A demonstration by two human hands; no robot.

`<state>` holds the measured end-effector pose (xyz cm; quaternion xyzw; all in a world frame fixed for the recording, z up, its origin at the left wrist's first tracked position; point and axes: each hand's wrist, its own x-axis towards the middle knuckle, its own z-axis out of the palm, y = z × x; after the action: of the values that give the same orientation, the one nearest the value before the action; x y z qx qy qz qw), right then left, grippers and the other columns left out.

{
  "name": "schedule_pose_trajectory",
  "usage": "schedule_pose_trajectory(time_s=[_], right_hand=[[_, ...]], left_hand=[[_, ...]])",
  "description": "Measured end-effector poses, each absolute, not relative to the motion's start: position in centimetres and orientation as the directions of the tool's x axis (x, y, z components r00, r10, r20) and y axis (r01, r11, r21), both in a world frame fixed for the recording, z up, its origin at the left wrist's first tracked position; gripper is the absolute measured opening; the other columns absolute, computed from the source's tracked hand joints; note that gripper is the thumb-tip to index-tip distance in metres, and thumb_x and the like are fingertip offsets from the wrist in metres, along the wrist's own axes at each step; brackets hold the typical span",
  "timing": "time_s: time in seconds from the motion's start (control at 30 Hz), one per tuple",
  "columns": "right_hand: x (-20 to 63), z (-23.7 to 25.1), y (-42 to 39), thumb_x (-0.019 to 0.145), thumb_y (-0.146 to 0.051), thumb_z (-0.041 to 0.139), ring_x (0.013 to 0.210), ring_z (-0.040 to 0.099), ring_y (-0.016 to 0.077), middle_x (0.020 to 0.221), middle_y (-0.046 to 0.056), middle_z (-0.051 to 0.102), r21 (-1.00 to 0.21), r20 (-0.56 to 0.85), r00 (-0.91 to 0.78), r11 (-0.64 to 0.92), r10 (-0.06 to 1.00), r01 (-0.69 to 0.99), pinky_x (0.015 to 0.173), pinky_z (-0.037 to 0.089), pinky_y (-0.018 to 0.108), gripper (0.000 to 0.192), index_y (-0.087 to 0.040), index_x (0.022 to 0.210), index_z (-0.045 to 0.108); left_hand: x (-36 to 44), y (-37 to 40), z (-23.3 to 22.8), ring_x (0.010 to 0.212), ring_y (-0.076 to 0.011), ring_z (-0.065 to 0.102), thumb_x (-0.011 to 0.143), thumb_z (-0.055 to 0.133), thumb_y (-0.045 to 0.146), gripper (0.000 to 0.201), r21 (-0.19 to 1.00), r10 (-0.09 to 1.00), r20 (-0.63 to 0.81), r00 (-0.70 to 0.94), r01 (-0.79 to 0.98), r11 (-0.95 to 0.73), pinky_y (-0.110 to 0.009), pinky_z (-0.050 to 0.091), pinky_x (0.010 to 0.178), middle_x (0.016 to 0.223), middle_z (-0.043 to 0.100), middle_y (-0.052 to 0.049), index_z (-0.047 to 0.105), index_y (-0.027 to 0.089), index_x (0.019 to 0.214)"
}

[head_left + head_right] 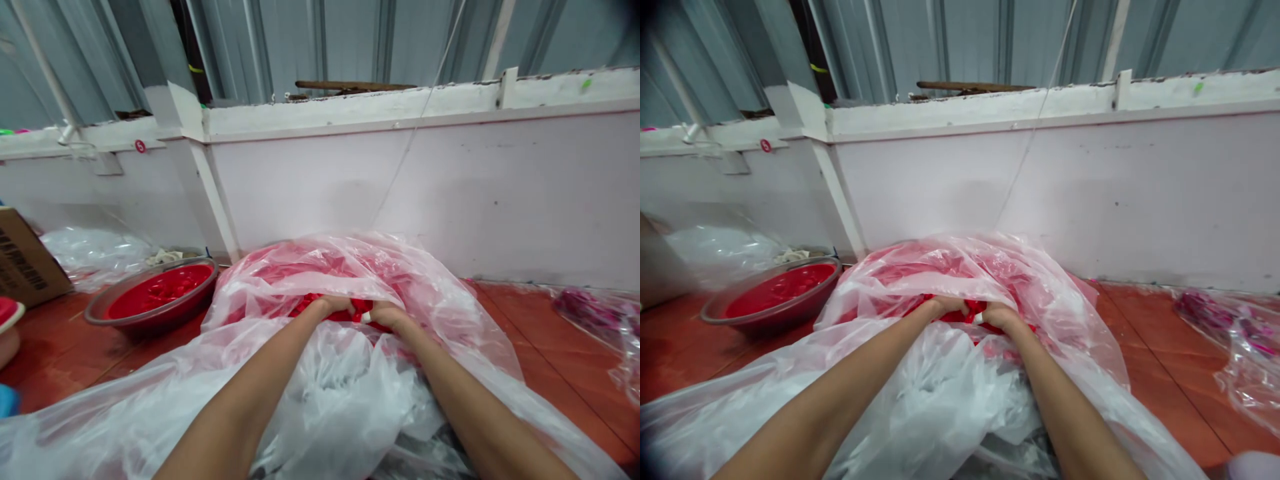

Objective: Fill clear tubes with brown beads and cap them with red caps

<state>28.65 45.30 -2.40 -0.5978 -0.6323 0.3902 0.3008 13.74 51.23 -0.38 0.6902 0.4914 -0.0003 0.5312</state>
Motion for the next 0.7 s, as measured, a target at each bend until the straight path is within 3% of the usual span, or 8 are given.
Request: schedule_pose_trajectory(time_s=[0.17,0.3,0.4,0.53,0.63,0.7], right_hand=[[29.6,5.2,44.0,0.062,-0.031,0.07,0.083,0.063,0.0208,0.092,0.003,0.067,-0.958,0.078,-0.217,0.134,0.973,0.253,0.077,0.051,0.034,0.05,-0.014,0.108,0.057],[29.5,12.0,41.4,0.051,-0.019,0.076,0.087,0.063,0.0215,0.096,0.002,0.067,-0.974,0.192,-0.237,0.214,0.952,0.071,0.076,0.052,0.035,0.075,-0.02,0.121,0.048],[28.8,15.3,37.5,0.048,-0.011,0.076,0.088,0.063,0.0207,0.102,0.001,0.065,-0.976,0.219,-0.261,0.21,0.94,-0.062,0.074,0.053,0.033,0.089,-0.027,0.127,0.04],[28.0,16.8,29.9,0.053,-0.013,0.074,0.081,0.065,0.0228,0.103,0.005,0.064,-0.992,0.125,-0.349,0.115,0.929,-0.049,0.066,0.055,0.034,0.087,-0.028,0.131,0.038],[27.6,15.5,23.5,0.052,-0.011,0.075,0.096,0.061,0.0254,0.115,0.006,0.06,-0.99,0.135,-0.31,0.114,0.941,-0.086,0.081,0.051,0.038,0.091,-0.031,0.131,0.037],[27.4,13.6,19.6,0.051,-0.011,0.077,0.11,0.053,0.0279,0.124,0.006,0.054,-0.995,0.095,-0.333,0.077,0.938,-0.066,0.091,0.045,0.039,0.091,-0.033,0.131,0.038]], left_hand=[[15.2,51.0,7.7,0.054,-0.0184,0.06,0.056,0.053,0.007,0.019,0.796,0.657,-0.49,0.574,0.601,0.068,-0.031,0.052,0.055,0.059,0.065,-0.003,0.063,0.012,0.071],[15.0,48.2,14.8,0.06,-0.02,0.062,0.051,0.054,0.0,0.035,0.889,0.708,-0.303,0.638,0.456,-0.031,-0.031,0.052,0.057,0.063,0.066,0.0,0.063,0.013,0.082],[14.3,44.2,18.0,0.061,-0.0224,0.063,0.046,0.055,-0.006,0.044,0.937,0.687,-0.223,0.691,0.347,-0.045,-0.034,0.053,0.056,0.065,0.066,-0.001,0.063,0.012,0.086],[13.5,36.5,18.6,0.056,-0.0232,0.062,0.043,0.055,-0.009,0.049,0.963,0.658,-0.254,0.708,0.246,0.107,-0.033,0.052,0.048,0.062,0.065,-0.003,0.061,0.012,0.087],[12.7,29.7,16.7,0.053,-0.0206,0.061,0.038,0.056,-0.011,0.059,0.963,0.721,-0.268,0.639,0.148,0.226,-0.029,0.049,0.043,0.064,0.065,-0.002,0.058,0.014,0.09],[12.1,25.7,14.5,0.059,-0.0224,0.062,0.036,0.06,-0.009,0.065,0.938,0.702,-0.32,0.636,0.109,0.328,-0.03,0.05,0.046,0.07,0.065,-0.001,0.054,0.017,0.096]])
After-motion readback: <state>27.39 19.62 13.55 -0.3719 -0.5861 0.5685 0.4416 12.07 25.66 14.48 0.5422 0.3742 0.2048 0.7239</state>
